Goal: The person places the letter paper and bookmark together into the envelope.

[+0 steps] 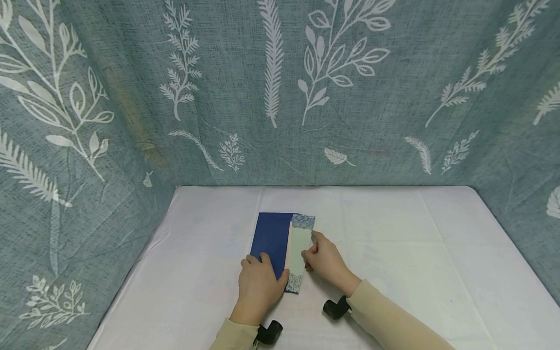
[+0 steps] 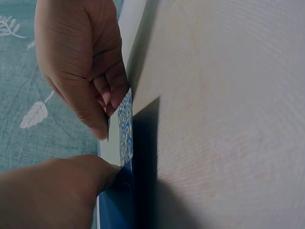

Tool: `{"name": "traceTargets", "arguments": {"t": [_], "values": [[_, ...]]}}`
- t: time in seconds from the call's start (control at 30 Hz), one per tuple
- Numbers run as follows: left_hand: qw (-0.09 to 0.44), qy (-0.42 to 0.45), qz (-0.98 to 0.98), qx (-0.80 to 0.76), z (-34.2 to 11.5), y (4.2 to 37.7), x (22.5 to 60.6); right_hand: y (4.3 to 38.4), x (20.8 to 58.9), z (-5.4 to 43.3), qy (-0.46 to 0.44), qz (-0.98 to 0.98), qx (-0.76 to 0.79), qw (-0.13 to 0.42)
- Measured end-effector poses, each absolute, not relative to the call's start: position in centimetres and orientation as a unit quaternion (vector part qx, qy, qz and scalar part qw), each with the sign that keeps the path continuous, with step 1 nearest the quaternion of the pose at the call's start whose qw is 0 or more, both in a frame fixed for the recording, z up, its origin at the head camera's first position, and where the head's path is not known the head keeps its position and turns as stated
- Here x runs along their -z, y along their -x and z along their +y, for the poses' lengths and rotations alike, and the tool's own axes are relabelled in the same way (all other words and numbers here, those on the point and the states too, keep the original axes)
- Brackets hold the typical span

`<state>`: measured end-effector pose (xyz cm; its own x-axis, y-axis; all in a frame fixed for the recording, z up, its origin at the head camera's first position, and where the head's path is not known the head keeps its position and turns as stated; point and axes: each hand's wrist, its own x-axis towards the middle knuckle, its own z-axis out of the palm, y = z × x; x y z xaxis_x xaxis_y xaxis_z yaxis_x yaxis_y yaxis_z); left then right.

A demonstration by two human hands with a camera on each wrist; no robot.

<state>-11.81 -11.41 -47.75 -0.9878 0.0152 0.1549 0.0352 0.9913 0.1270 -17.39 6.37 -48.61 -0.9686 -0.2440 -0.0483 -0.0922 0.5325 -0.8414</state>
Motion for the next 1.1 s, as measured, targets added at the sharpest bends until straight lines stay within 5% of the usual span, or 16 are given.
{"name": "traceTargets", "arguments": {"t": [1.1], "values": [[0.037,0.002,-0.996,0.079,-11.6,11.7,47.4,19.3,47.9,3.9,0.106,0.864,0.468,0.151]]}}
